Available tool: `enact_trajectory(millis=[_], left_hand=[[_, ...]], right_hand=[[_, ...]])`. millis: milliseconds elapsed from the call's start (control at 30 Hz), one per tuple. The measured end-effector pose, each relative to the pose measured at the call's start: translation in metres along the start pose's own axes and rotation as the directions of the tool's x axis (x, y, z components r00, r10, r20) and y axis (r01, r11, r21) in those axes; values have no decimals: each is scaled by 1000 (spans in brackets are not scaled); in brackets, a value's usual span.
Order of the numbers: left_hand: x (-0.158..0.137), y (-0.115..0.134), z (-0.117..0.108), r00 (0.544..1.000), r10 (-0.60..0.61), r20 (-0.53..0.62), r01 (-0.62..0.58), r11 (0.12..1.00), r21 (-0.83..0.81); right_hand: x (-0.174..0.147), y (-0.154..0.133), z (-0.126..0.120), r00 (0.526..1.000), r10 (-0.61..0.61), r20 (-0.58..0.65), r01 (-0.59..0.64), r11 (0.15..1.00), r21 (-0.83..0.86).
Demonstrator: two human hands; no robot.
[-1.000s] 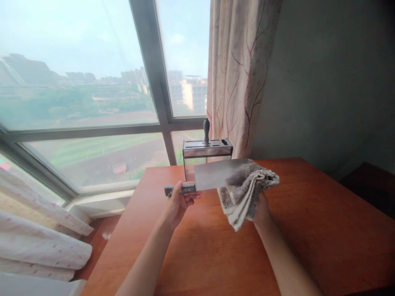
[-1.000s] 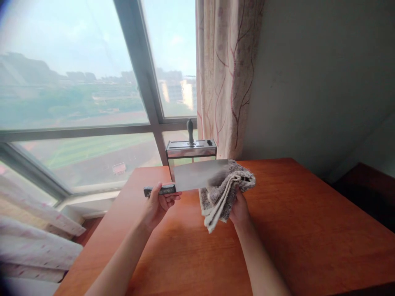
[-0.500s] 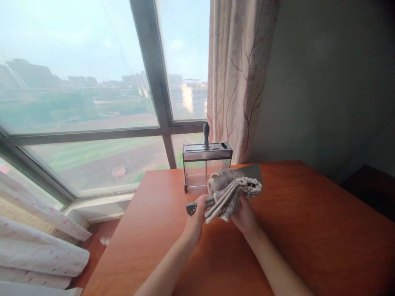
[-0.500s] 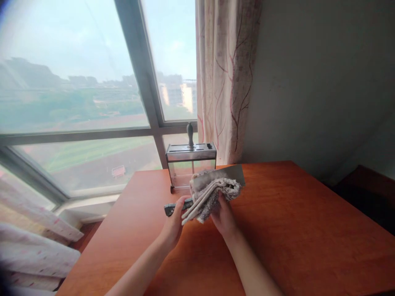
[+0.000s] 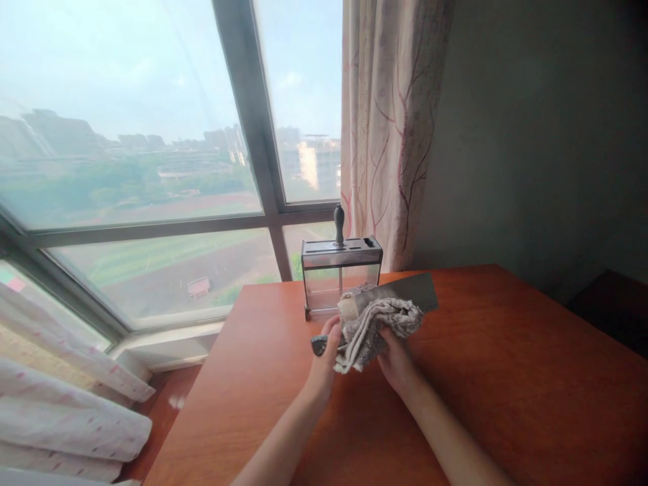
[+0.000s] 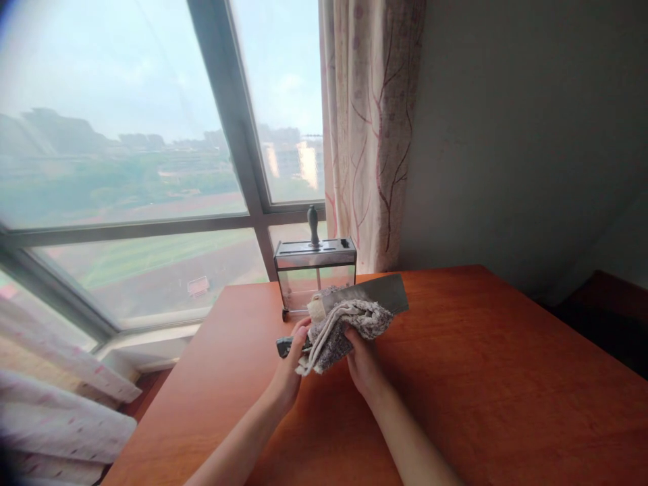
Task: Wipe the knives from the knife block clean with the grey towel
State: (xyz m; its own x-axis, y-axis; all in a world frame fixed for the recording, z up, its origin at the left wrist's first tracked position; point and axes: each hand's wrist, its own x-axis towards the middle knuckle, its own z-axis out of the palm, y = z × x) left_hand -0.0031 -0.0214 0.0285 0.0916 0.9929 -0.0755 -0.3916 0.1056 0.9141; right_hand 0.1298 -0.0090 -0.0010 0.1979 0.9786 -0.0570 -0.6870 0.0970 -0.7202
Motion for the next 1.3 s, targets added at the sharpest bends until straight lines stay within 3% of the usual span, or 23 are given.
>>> enact_trajectory(millis=[200,367,533,733,1000,1167,1300], left_hand=[[4,9,-8,999,37,-7,-36,998,51],[10,12,-21,999,-34,23,32,997,65],[6,24,-17,998,-47,45,46,999,7],[4,25,-15,998,-63,-12,62,995,-83],[10,21,-18,996,-69,-50,54,967,-249],[12,19,-22,996,-63,-64,36,935,-352],[13,21,-22,995,-61,-73,27,916,-401]], right_hand=[[9,-5,-8,998,-38,-54,39,999,23],[21,-17,-18,995,-79,-66,86,991,106],[30,-30,-27,989,-86,-121,108,975,195],[28,-33,-26,994,-63,-94,81,976,200],[17,-40,-23,994,6,109,-40,950,311],[15,-41,-13,971,-2,237,-70,953,293],[14,-37,-17,960,65,272,-133,962,240]])
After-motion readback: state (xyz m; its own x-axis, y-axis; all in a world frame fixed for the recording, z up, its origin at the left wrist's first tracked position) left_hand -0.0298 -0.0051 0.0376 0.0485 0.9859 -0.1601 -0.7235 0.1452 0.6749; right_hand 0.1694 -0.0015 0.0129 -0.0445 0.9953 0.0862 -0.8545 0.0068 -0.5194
